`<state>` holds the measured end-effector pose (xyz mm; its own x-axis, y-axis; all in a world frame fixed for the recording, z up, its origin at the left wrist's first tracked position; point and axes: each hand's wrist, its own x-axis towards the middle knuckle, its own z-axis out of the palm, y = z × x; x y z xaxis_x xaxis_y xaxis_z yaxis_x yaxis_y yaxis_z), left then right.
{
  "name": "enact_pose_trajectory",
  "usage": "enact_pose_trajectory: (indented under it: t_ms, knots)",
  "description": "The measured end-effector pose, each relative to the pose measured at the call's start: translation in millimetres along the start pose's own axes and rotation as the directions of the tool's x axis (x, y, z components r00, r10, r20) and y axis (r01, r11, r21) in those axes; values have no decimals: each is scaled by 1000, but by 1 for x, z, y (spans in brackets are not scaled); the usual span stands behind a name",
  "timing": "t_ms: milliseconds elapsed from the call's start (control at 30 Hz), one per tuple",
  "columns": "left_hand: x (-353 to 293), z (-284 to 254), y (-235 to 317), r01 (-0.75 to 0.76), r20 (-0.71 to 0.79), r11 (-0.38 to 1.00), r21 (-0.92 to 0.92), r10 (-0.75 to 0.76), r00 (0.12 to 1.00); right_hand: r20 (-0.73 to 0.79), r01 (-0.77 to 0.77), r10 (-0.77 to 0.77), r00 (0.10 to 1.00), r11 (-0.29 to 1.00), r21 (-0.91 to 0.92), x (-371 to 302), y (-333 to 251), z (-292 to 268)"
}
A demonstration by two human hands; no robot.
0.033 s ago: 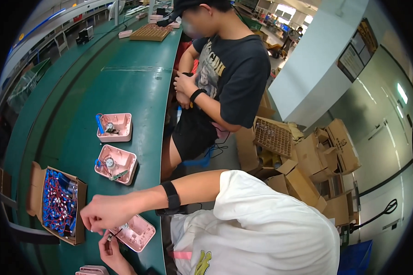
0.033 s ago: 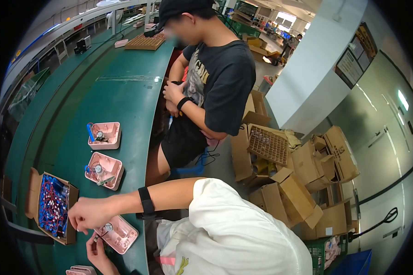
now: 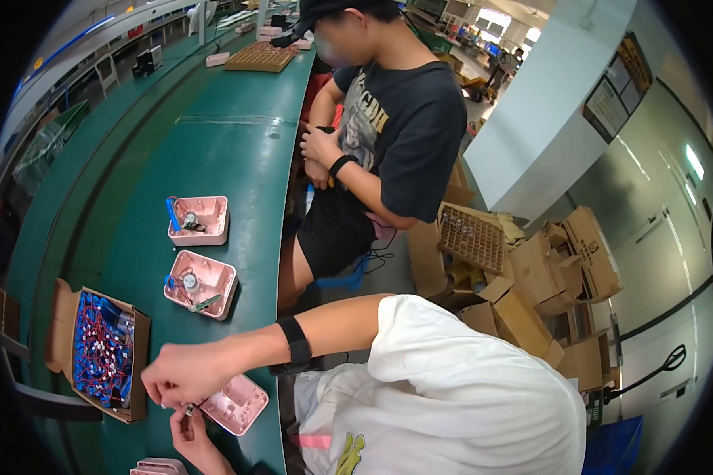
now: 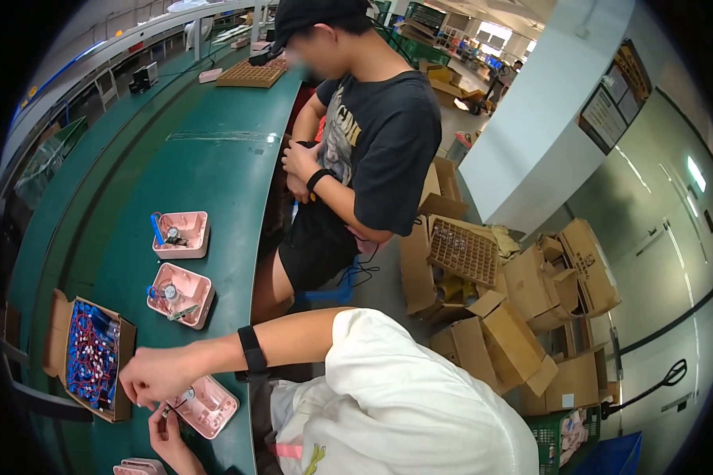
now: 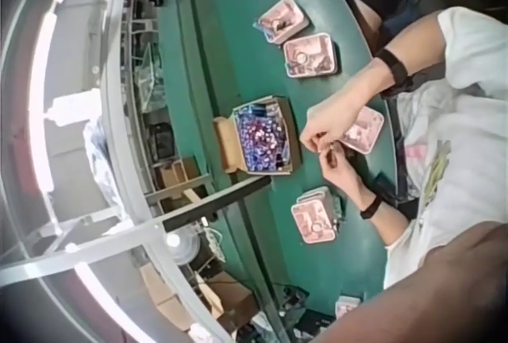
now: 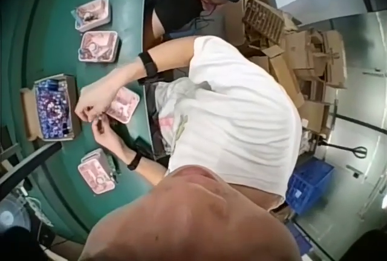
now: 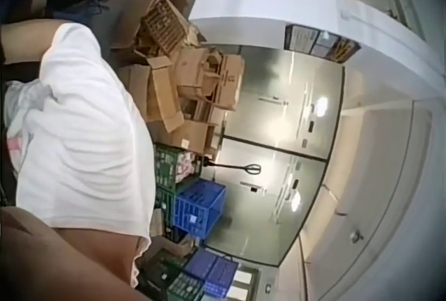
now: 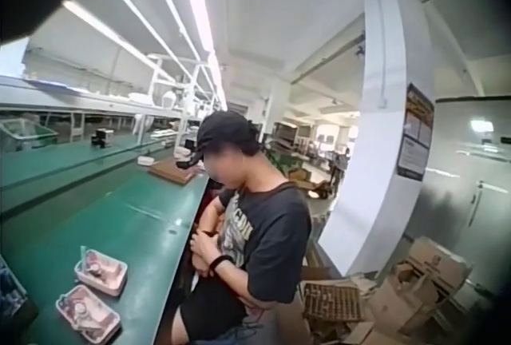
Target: Assembling small electronic components into pink plastic housings at a factory workbench.
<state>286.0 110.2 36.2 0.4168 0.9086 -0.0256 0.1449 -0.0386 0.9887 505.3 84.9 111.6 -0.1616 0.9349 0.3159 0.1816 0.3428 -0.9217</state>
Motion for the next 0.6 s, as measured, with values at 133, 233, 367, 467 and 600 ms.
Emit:
enact_pose_trajectory:
  t_ms: [133, 233, 367, 467, 600]
  knots:
    - [-1, -19, -10, -2, 51, 989, -145, 9, 999, 141, 76, -30, 990, 942, -326, 8, 12, 39]
    - [11, -50, -37, -26, 37, 996, -86, 30, 999, 205, 202, -115, 972, 853, -481, 21, 38, 59]
    - [23, -94, -46, -111, 32, 988, -103, 115, 993, 113, 240, -239, 964, 613, -753, 30, 64, 98]
    - [12, -120, -59, -92, -33, 987, -129, 89, 996, 66, 256, -286, 956, 704, -662, 43, 56, 138]
    - [7, -141, -51, -91, -33, 995, -29, 90, 995, 25, 200, -264, 964, 660, -724, 55, 51, 163]
